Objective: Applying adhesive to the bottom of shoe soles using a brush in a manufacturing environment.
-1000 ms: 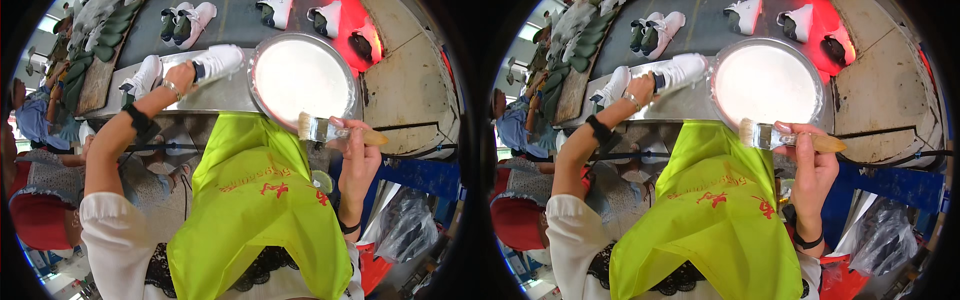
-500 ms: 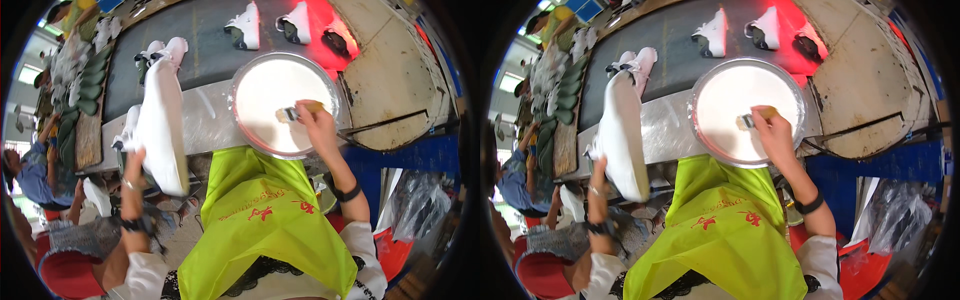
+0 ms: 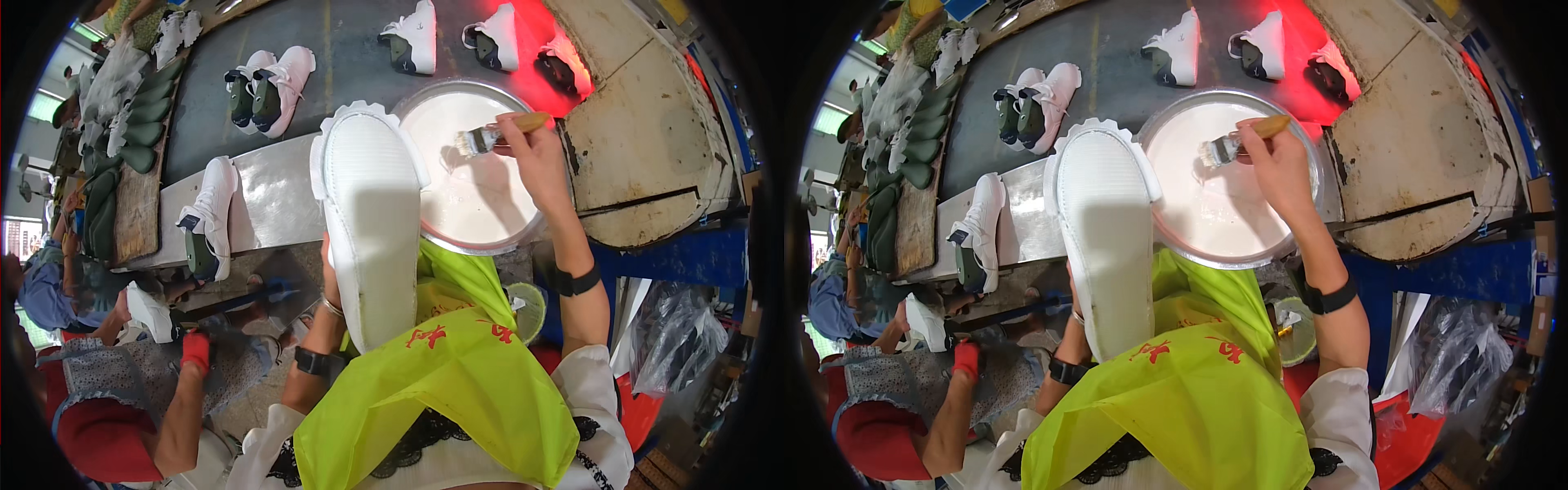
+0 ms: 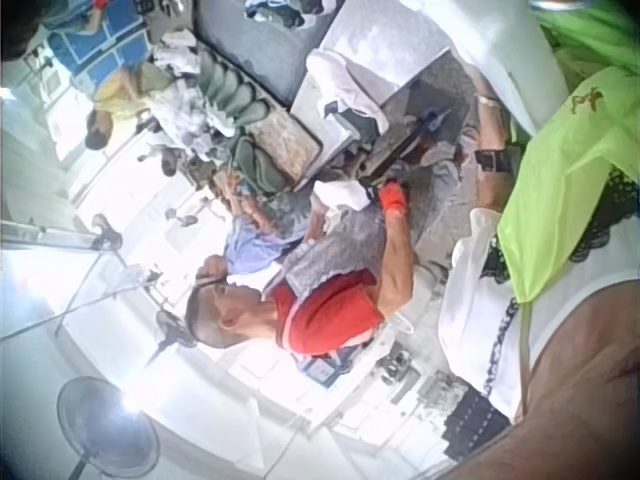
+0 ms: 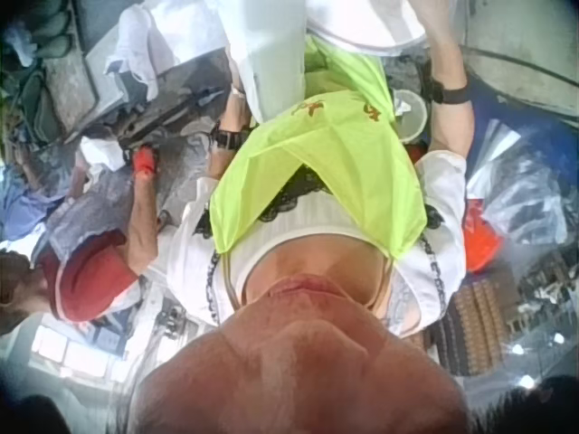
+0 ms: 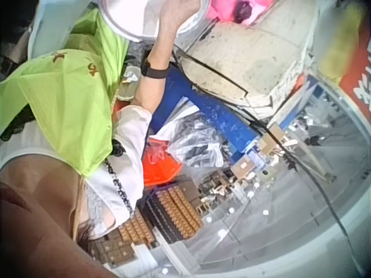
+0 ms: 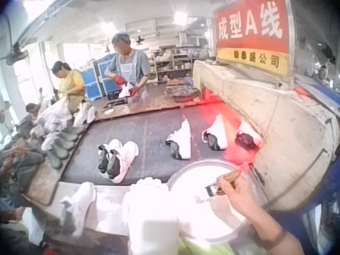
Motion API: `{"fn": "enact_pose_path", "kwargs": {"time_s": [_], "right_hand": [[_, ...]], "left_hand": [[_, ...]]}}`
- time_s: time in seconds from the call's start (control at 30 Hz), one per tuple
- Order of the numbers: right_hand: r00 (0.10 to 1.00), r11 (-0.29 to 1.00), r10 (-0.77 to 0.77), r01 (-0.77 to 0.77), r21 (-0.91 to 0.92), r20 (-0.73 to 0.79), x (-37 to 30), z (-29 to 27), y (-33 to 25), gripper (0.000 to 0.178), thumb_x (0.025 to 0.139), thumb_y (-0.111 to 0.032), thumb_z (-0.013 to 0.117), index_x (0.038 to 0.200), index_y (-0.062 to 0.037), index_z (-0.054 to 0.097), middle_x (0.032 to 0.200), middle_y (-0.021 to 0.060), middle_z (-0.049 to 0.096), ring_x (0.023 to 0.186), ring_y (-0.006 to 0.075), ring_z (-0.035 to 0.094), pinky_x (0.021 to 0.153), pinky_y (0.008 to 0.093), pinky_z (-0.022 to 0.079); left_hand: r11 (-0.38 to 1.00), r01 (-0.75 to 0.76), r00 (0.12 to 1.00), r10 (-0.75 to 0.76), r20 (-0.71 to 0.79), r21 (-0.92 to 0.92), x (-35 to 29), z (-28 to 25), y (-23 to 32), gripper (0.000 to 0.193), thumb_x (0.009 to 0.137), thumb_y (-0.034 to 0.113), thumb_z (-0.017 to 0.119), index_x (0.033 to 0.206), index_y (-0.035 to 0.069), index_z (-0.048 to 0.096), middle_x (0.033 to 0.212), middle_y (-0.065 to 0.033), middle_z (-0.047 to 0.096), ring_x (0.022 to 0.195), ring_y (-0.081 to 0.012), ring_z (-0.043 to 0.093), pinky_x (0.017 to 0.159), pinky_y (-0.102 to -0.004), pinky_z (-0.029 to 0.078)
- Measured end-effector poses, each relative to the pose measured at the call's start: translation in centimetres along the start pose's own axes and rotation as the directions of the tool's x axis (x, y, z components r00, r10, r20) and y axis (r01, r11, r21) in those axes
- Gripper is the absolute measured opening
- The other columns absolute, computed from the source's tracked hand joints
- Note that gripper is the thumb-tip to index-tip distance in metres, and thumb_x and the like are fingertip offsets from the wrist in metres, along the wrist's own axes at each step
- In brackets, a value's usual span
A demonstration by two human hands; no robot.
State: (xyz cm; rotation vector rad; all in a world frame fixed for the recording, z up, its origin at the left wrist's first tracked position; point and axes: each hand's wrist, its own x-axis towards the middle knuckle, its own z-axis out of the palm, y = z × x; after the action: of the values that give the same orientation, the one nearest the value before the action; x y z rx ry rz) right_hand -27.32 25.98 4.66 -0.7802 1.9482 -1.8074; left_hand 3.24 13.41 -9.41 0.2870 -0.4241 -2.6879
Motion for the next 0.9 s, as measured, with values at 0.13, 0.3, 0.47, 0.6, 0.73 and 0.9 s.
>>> {"fn": "enact_pose_path", "kwargs": {"time_s": [0.13, 0.3, 0.47, 0.6, 0.73, 0.9], "right_hand": [[0.995, 0.944, -0.071, 0.092, -0.316, 0.075, -1.0, -1.0, 3.0, 0.018, 0.093, -0.015, 0.058, 0.102, -0.0005, 0.065, 0.090, 0.0032, 0.067, 0.077, 0.0070, 0.061, 0.066, 0.0225, 0.048], [0.976, 0.979, -0.203, 0.201, 0.033, 0.085, -2.9, 2.4, -3.7, 0.013, 0.091, -0.006, 0.057, 0.100, -0.0005, 0.064, 0.098, 0.0067, 0.066, 0.086, 0.0121, 0.063, 0.073, 0.0258, 0.049], [0.807, 0.876, -0.440, 0.482, -0.009, 0.395, -6.2, 4.2, -5.9, 0.013, 0.090, -0.002, 0.055, 0.101, 0.0011, 0.062, 0.107, 0.0082, 0.064, 0.090, 0.0192, 0.064, 0.079, 0.0301, 0.049], [0.846, 0.957, -0.220, 0.284, -0.062, 0.485, -5.5, 4.0, -8.3, 0.015, 0.091, -0.010, 0.058, 0.100, 0.0004, 0.062, 0.098, 0.0076, 0.066, 0.086, 0.0152, 0.063, 0.077, 0.0287, 0.049], [0.937, 0.982, -0.114, 0.157, -0.107, 0.329, 0.3, 4.0, -7.8, 0.024, 0.095, -0.020, 0.056, 0.101, 0.0022, 0.063, 0.088, 0.0076, 0.066, 0.081, 0.0107, 0.061, 0.072, 0.0264, 0.050], [0.989, 0.976, -0.007, 0.039, -0.213, 0.149, -3.0, 2.9, -3.9, 0.027, 0.094, -0.021, 0.056, 0.101, 0.0034, 0.063, 0.085, 0.0080, 0.068, 0.073, 0.0127, 0.063, 0.066, 0.0258, 0.049]], "left_hand": [[0.998, 0.032, 0.988, -0.023, -0.156, 0.056, 0.8, 1.8, -1.7, 0.068, 0.097, 0.056, 0.023, 0.137, 0.005, 0.041, 0.126, -0.0148, 0.056, 0.111, -0.0268, 0.057, 0.096, -0.0395, 0.046], [0.977, 0.050, 0.957, 0.012, -0.289, 0.206, 1.1, 4.2, -2.9, 0.068, 0.097, 0.056, 0.022, 0.137, 0.004, 0.041, 0.126, -0.0159, 0.055, 0.111, -0.0270, 0.058, 0.096, -0.0398, 0.047], [0.982, 0.140, 0.983, -0.123, 0.133, -0.128, 1.7, 3.0, -2.6, 0.069, 0.096, 0.056, 0.022, 0.139, 0.005, 0.039, 0.130, -0.0148, 0.053, 0.113, -0.0266, 0.056, 0.097, -0.0406, 0.046], [0.978, 0.180, 0.982, -0.173, -0.072, 0.102, 1.6, 5.5, -2.0, 0.070, 0.095, 0.058, 0.024, 0.140, 0.007, 0.039, 0.131, -0.0136, 0.052, 0.114, -0.0262, 0.056, 0.097, -0.0406, 0.046], [0.919, 0.266, 0.948, -0.194, -0.254, 0.291, 1.5, 6.4, -1.9, 0.071, 0.095, 0.060, 0.025, 0.140, 0.007, 0.038, 0.131, -0.0135, 0.053, 0.114, -0.0260, 0.056, 0.097, -0.0396, 0.046], [0.981, 0.131, 0.980, -0.106, -0.171, 0.145, 1.5, 4.4, -2.1, 0.071, 0.094, 0.060, 0.027, 0.136, 0.004, 0.043, 0.124, -0.0153, 0.057, 0.109, -0.0270, 0.058, 0.093, -0.0391, 0.048]]}}
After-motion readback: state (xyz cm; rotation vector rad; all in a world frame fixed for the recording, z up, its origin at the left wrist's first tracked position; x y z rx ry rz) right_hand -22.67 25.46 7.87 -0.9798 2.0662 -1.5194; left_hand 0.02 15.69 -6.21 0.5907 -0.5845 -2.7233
